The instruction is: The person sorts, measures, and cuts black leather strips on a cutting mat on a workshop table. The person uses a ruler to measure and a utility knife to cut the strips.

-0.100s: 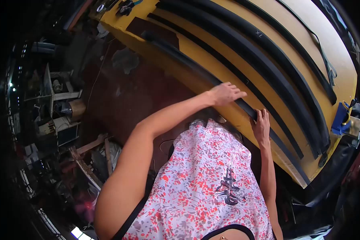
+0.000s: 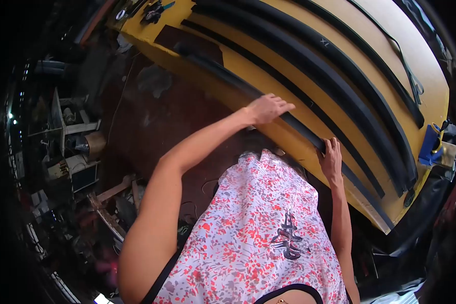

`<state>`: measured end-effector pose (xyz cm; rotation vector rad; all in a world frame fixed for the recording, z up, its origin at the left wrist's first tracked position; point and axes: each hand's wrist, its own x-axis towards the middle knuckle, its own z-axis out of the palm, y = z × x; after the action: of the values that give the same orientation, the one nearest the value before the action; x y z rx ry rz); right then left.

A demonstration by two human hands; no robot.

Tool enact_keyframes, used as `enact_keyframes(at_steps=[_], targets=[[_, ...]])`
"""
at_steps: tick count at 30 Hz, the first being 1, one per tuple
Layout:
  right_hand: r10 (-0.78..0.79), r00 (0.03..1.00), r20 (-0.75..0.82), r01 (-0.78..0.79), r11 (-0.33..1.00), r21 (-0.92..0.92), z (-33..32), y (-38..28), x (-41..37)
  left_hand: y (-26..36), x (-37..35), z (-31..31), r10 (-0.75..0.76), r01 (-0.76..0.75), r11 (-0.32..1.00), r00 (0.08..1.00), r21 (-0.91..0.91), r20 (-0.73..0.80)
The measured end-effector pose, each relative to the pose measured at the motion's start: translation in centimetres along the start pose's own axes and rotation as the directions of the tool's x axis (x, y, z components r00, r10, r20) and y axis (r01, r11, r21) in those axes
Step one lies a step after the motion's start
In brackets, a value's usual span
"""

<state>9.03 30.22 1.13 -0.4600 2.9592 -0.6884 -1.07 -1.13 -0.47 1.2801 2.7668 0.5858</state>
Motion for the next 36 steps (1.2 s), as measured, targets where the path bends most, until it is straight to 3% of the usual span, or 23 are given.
enact_keyframes(at_steps=[3,5,12,16,18,23,30,32,36], targets=[[-0.01,1.0,-0.018,0.01,1.0,0.017,0.2,-0.5,0.6,-2.6,-0.7,-1.3,0.029,-0.03,0.999,0.999,-0.019,-0.041],[0.016,1.0,0.021,-0.016,1.0,0.003,-0.3,-0.7,0.6,-2.3,0.0,-1.5,0.032,-0.031,0.999,0.997,-0.018,0.077],[0.067,0.998,0.016,-0.066,0.994,-0.082,0.1,-4.9,2.6,-2.9,-0.7,-0.7,0.125,-0.125,0.992,0.992,-0.012,-0.003],[0.083,0.996,0.042,-0.078,0.991,-0.109,1.3,-7.6,5.4,-5.6,-2.5,-2.4,0.119,-0.119,0.993,0.993,0.011,0.009],[0.165,0.981,0.098,-0.15,0.978,-0.147,1.7,-8.0,6.0,-8.5,-3.9,-4.6,0.062,-0.065,0.998,0.993,0.021,0.102],[0.193,0.979,0.058,-0.184,0.973,-0.138,1.8,-8.3,6.1,-13.0,-5.8,-6.9,0.033,-0.053,0.992,0.986,0.117,0.165],[0.243,0.967,0.074,-0.234,0.965,-0.117,1.7,-8.2,6.2,-13.3,-5.6,-6.5,0.036,-0.048,0.997,0.985,0.066,0.17],[0.262,0.962,0.081,-0.253,0.961,-0.109,1.7,-8.4,6.2,-13.4,-5.5,-6.6,0.0,-0.012,0.999,0.97,0.046,0.244],[0.293,0.952,0.091,-0.278,0.949,-0.151,1.8,-9.8,6.9,-14.2,-6.6,-8.8,0.018,-0.02,1.0,0.98,0.003,0.199]])
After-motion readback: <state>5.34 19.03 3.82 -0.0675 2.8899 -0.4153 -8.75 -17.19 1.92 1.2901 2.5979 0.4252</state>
